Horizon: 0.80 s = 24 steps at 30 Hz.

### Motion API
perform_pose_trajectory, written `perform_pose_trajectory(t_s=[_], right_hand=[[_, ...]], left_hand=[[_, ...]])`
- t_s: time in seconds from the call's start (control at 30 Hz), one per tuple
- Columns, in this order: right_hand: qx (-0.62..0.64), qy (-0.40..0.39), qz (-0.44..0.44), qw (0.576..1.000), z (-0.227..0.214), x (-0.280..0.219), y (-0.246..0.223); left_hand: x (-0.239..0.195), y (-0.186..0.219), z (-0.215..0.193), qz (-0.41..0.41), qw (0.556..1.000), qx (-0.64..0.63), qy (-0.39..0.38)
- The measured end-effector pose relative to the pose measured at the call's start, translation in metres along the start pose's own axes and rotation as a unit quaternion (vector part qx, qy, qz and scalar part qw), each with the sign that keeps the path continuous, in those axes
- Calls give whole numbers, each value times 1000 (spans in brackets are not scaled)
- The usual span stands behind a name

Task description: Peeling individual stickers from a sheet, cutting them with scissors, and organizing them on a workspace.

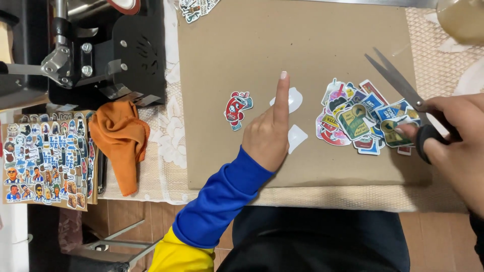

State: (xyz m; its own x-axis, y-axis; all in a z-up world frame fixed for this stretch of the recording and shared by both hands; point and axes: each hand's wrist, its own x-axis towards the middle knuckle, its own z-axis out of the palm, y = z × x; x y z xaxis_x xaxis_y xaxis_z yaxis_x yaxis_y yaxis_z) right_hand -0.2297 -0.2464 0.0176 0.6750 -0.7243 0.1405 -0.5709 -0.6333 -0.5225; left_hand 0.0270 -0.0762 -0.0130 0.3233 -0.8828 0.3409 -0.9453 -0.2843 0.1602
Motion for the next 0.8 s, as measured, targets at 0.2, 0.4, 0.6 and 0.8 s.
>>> perform_pose_trajectory(t_s=[0.2, 0.4, 0.6, 0.8], right_hand=[[27, 24, -44, 998, 2, 7, 0], [-265, -48, -132, 954, 5, 34, 15], [-359, -169, -117, 911, -14, 64, -25], [-365, -140, -234, 890, -5, 87, -41]], left_hand=[[8, 6, -2, -44, 998, -4, -47], [12, 8, 1, -72, 995, 4, -61], [14, 11, 2, -73, 995, 17, -70], [17, 7, -5, -58, 995, -76, -41]])
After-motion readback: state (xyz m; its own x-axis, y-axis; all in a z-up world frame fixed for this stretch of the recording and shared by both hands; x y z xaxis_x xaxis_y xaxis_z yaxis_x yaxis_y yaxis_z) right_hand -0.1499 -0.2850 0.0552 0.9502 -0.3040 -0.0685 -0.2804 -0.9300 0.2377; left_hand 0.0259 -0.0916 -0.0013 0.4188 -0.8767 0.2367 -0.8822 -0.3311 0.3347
